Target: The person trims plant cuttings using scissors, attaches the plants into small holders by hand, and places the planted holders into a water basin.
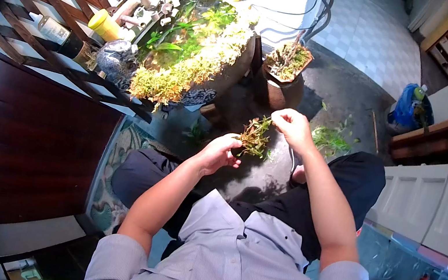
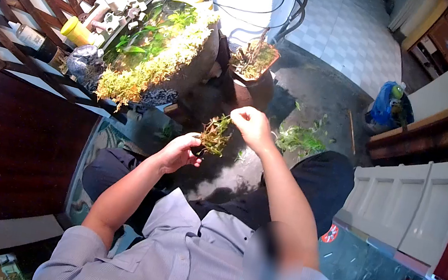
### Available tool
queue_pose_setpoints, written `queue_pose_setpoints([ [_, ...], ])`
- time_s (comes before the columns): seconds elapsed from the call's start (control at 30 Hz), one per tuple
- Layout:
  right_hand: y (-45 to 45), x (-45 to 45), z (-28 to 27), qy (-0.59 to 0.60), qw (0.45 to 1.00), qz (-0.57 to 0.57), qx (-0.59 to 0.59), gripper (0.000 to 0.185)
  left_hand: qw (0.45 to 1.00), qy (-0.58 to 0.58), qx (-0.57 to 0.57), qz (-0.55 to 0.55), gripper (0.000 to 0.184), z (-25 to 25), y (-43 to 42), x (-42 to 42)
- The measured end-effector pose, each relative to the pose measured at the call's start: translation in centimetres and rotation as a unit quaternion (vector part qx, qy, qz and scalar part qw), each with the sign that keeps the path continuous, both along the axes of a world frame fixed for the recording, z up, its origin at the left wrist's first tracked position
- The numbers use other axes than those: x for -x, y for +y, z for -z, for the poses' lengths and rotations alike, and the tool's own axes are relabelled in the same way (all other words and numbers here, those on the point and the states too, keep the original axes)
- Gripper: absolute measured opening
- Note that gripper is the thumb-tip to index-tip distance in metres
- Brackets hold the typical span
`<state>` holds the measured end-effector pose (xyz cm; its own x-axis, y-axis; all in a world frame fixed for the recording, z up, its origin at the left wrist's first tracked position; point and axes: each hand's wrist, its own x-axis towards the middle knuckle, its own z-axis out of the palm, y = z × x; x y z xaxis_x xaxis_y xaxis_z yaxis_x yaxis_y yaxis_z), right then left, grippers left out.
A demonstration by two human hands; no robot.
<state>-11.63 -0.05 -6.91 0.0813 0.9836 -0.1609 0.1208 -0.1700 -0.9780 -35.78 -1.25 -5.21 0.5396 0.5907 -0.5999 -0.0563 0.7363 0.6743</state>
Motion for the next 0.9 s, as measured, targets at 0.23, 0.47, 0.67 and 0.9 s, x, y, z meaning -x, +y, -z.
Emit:
queue_pose_setpoints([
  [0.23, 0.0, -0.6, -1.8, 0.026, 0.998, 0.021, -0.057, 0.016, 0.999, -0.043, 0.003, -0.025, 0.041, -0.7, -0.4, -0.8],
  [0.47, 1.6, -5.8, -6.0, 0.048, 0.993, 0.085, -0.061, 0.016, 0.993, -0.103, 0.009, -0.057, 0.048, -0.1, 0.3, 0.0],
  [0.67, 2.4, -15.0, -7.8, -0.334, 0.938, 0.087, -0.033, 0.032, 0.985, -0.163, -0.016, -0.063, 0.051, -0.4, 0.5, 0.1],
  [0.9, 1.6, -16.6, -7.1, -0.7, 0.704, 0.118, 0.004, 0.024, 0.977, -0.195, -0.056, -0.067, 0.058, 0.5, 0.5, 0.0],
])
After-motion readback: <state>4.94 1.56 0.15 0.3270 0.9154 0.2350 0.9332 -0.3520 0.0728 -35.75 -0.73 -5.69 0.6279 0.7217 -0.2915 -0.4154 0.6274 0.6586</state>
